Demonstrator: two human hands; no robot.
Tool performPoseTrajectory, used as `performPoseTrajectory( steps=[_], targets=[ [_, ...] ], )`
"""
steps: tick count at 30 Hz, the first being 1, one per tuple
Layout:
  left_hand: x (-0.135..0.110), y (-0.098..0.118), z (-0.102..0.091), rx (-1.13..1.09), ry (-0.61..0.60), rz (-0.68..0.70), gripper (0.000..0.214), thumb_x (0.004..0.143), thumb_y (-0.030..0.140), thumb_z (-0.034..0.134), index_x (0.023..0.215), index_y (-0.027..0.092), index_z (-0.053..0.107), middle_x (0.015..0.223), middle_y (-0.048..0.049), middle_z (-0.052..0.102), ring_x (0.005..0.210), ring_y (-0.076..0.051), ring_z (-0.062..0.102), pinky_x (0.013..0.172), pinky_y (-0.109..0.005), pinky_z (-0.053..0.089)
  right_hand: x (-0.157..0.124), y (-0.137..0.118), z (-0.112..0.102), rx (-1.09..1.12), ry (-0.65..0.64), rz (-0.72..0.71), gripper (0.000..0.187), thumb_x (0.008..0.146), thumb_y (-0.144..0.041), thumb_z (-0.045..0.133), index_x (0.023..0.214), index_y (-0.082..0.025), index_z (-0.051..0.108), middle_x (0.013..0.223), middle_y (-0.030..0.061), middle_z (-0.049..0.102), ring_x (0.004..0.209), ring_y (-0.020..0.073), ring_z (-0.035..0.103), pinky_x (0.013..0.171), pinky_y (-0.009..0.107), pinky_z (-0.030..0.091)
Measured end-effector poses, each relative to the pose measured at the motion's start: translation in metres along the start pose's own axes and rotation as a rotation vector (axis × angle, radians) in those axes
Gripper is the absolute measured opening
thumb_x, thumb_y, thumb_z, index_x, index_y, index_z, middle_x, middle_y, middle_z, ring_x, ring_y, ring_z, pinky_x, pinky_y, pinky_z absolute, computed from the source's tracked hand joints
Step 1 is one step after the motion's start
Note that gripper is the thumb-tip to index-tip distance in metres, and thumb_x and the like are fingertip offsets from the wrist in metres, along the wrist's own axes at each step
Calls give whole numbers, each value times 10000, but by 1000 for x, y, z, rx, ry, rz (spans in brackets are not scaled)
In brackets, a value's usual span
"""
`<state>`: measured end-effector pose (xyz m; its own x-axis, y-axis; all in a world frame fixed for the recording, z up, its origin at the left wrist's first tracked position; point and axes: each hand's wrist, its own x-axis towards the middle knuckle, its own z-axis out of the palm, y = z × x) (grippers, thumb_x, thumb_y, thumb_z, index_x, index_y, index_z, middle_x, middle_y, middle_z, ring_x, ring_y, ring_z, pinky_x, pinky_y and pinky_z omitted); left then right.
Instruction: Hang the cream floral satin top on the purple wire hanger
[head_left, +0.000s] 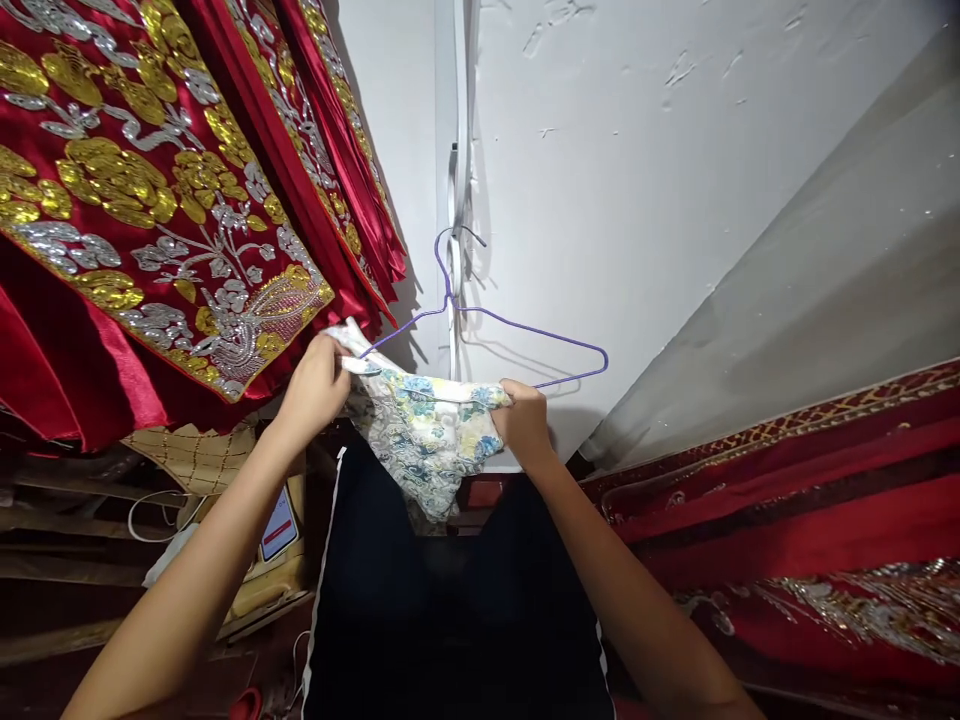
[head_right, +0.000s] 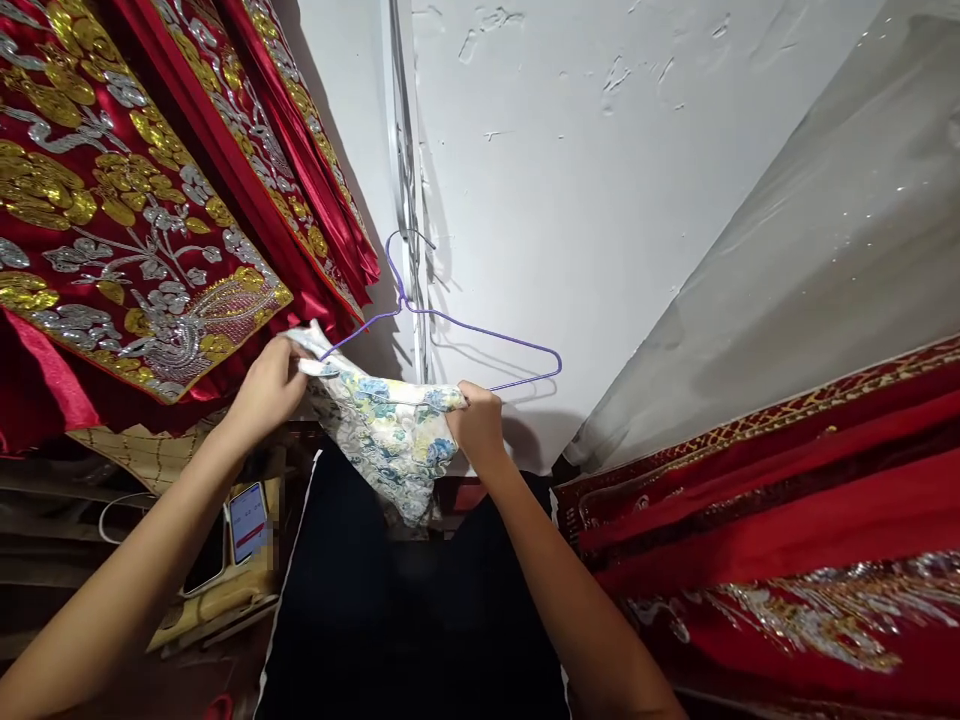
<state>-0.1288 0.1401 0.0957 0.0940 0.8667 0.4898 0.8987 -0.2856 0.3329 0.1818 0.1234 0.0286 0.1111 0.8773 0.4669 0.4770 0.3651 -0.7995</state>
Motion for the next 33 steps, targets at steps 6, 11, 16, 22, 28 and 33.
performPoseTrajectory(
  steps=[6, 11, 16, 22, 28, 33],
  targets=[
    [16, 16, -4, -298, -132, 167, 463, 895, 175, 411, 1355, 184, 465, 1317, -107, 631, 1244, -237, 600, 1067, -391, 464, -11, -14, -2, 53, -190, 63, 110, 664, -166, 456, 634, -225, 368, 574, -43, 334, 586, 128, 344, 534, 271, 245],
    [12, 22, -7, -195, -152, 251, 383, 926, 165, 388, 1246, 170, 598, 1215, -103, 691, 1135, -242, 651, 1036, -376, 479, -2, -13, -31, 117, 61, 50, 619, 676, -172, 519, 1293, -210, 509, 678, -41, 587, 624, 166, 544, 587, 263, 407],
    [4, 41, -17, -154, -171, 316, 304, 950, 169, 404, 1176, 177, 608, 1117, -88, 694, 1025, -229, 656, 939, -329, 492, 27, -5, -78, 96, 369, 78, 836, 670, -179, 634, 1463, -165, 371, 689, -36, 593, 583, 160, 540, 567, 271, 428],
    [0, 46, -17, -140, -131, 297, 271, 962, 166, 388, 1113, 173, 614, 1049, -92, 639, 983, -229, 625, 913, -339, 492, 46, -6, -98, 52, 437, 66, 778, 612, -187, 737, 1354, -154, 504, 659, -50, 555, 589, 153, 537, 556, 255, 433],
    [5, 30, -12, -81, 19, 184, 289, 976, 262, 437, 1186, 186, 620, 1206, -133, 571, 1164, -272, 574, 1039, -401, 451, 33, 1, -121, 16, 69, 145, 425, 663, -208, 656, 1073, -165, 760, 772, 34, 681, 737, 202, 640, 617, 277, 499],
    [16, 24, -11, -59, 30, 10, 391, 1006, 394, 409, 1298, 175, 547, 1108, -132, 685, 1022, -302, 649, 903, -398, 481, 20, -8, -147, -22, -460, 183, 203, 773, -323, 659, 630, -187, 705, 653, 18, 646, 617, 192, 602, 505, 260, 447]
  ],
)
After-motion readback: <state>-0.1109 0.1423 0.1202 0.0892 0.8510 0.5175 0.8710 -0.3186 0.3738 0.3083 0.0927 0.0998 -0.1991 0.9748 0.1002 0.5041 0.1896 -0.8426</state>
